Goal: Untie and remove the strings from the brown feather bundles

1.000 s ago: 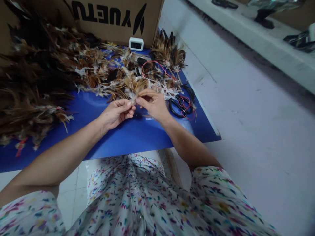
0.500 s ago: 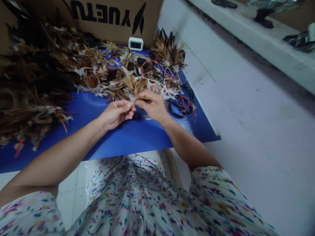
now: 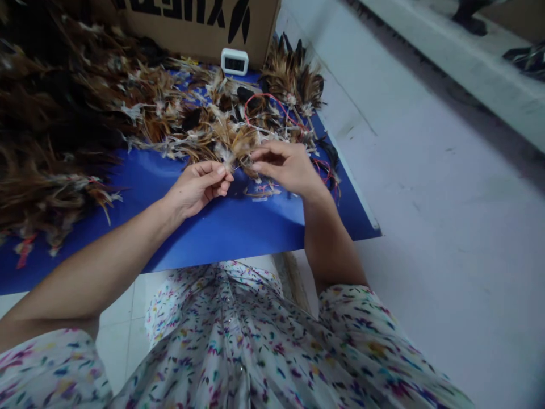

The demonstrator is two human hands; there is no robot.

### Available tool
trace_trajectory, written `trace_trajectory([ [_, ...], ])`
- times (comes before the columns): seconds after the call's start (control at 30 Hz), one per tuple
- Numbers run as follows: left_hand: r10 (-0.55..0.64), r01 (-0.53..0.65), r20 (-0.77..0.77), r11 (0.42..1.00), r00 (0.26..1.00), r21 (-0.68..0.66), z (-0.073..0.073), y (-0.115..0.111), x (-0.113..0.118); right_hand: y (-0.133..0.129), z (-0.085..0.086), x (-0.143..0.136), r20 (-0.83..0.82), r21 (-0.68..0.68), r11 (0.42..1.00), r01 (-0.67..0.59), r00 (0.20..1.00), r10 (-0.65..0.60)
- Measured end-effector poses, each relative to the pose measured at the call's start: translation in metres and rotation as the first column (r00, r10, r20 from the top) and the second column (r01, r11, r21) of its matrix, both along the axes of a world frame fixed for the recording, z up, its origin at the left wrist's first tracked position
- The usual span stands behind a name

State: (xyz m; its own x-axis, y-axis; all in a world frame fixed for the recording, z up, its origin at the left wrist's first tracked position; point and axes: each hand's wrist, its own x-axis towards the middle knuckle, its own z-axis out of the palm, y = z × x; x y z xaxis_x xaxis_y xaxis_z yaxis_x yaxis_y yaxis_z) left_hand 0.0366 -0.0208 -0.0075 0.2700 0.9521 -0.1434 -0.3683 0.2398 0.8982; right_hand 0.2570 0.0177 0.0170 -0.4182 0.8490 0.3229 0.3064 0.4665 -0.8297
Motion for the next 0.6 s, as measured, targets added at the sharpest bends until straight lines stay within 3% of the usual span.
trace_trajectory([
  [0.1,0.047,-0.046,-0.030,0.999,0.998,0.008,0.000,0.001,-0.001,0.003,0.002,0.016,0.222,0.004,0.999,-0.053,0.974,0.051],
  [0.27,0.086,-0.085,-0.071,0.996,0.994,0.010,0.003,0.002,0.001,0.001,0.003,0.022,0.482,-0.124,0.983,-0.137,0.857,0.180],
  [0.6,0.089,-0.088,-0.039,0.996,0.995,0.018,0.000,0.003,-0.001,-0.002,0.008,0.034,0.690,-0.002,1.000,-0.024,0.723,0.019],
])
